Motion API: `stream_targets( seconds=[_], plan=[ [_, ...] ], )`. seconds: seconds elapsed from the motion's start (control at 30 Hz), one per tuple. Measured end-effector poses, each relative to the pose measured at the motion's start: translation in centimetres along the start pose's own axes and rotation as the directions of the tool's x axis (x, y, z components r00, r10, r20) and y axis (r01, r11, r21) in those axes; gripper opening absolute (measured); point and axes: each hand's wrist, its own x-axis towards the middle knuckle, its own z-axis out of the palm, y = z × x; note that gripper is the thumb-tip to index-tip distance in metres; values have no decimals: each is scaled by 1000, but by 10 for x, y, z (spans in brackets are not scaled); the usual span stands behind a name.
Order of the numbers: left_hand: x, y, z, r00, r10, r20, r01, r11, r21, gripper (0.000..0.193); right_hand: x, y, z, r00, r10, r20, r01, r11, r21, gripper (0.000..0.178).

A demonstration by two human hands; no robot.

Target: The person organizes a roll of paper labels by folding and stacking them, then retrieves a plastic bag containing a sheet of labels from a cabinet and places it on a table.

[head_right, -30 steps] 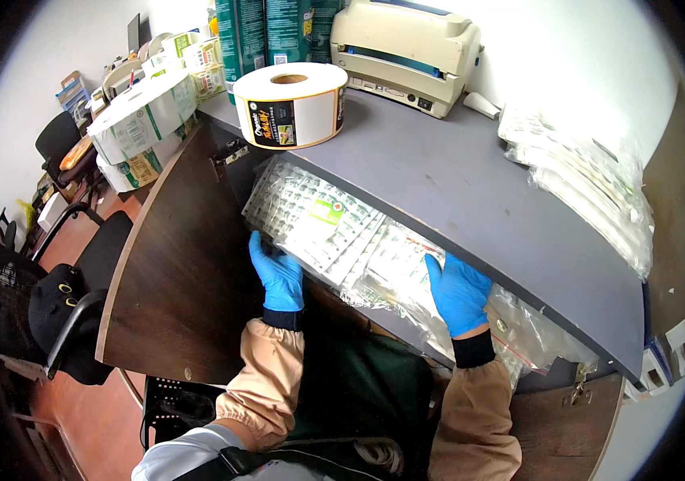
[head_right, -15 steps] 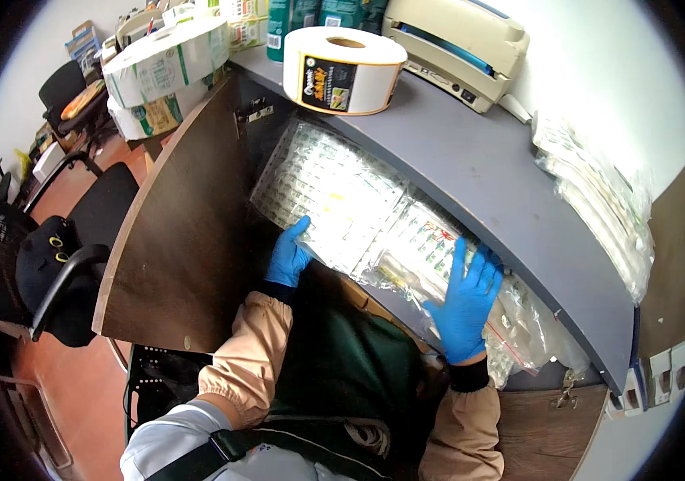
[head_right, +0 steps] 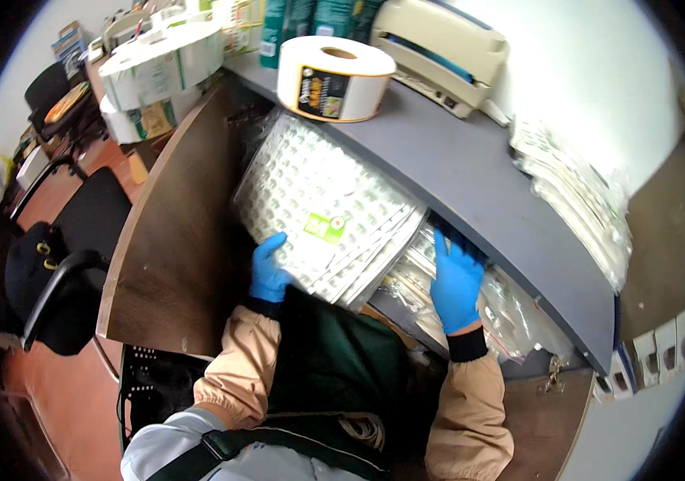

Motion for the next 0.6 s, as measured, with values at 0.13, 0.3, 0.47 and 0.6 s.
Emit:
stream_targets(
  seconds=[0.13, 0.3, 0.47, 0.6],
  plan=[
    [-34, 25, -84, 953, -102, 286, 112, 994, -20, 15, 6, 0, -52, 995, -70, 74, 41, 940, 339, 69],
    [-145, 20, -92, 911, -344, -226, 380, 914, 143, 58, -57, -5, -57, 953, 281, -111, -188, 839, 511, 45],
    [-187, 36, -86, 760, -649, 40, 630, 719, -294, 59, -76, 18, -5, 767, 503, 398, -529, 146, 836, 36],
    [-185, 38, -79, 796, -603, -43, 582, 784, -215, 61, -30, 34, 25, 769, 263, 582, -383, -540, 749, 45]
  ],
)
